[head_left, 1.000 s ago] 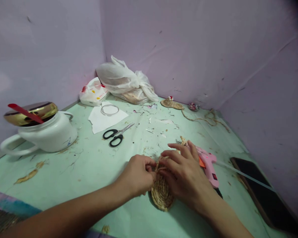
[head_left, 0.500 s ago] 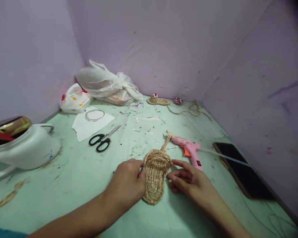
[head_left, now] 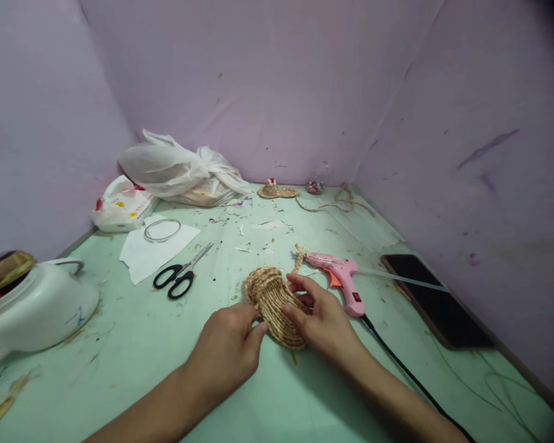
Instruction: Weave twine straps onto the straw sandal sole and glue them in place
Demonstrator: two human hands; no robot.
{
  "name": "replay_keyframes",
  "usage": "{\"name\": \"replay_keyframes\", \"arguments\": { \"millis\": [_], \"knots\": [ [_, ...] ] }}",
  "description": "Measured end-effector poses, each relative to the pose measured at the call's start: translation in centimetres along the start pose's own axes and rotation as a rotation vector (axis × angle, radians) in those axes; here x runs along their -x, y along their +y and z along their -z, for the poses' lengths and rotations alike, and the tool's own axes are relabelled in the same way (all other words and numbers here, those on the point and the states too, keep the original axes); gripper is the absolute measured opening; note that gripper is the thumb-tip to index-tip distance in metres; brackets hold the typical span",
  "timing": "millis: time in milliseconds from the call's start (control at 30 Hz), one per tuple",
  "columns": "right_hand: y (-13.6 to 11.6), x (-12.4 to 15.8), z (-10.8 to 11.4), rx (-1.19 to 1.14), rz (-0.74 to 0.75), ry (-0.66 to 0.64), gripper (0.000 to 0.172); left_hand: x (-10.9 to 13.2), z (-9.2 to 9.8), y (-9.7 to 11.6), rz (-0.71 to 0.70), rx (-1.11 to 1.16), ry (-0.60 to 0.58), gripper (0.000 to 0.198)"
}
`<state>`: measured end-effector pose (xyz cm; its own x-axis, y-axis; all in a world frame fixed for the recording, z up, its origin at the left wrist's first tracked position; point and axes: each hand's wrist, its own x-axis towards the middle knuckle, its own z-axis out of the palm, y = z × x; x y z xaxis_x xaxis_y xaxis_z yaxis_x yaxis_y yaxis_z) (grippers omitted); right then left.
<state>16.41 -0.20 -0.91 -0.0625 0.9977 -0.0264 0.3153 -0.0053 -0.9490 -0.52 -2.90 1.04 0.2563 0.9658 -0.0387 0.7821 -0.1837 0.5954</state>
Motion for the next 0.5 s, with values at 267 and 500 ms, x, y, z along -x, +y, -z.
{"name": "replay_keyframes", "arguments": {
  "millis": [267, 500],
  "knots": [
    [-0.5, -0.2, 0.6, -0.173, -0.087, -0.105, 0.028, -0.8, 4.0, -1.8, 0.271, 0.373, 0.048, 0.023],
    [-0.8, 0.6, -0.1, -0.241, -0.077, -0.144, 0.024, -0.6, 3.0, -1.3, 0.258, 0.418, 0.219, 0.024]
  ]
}}
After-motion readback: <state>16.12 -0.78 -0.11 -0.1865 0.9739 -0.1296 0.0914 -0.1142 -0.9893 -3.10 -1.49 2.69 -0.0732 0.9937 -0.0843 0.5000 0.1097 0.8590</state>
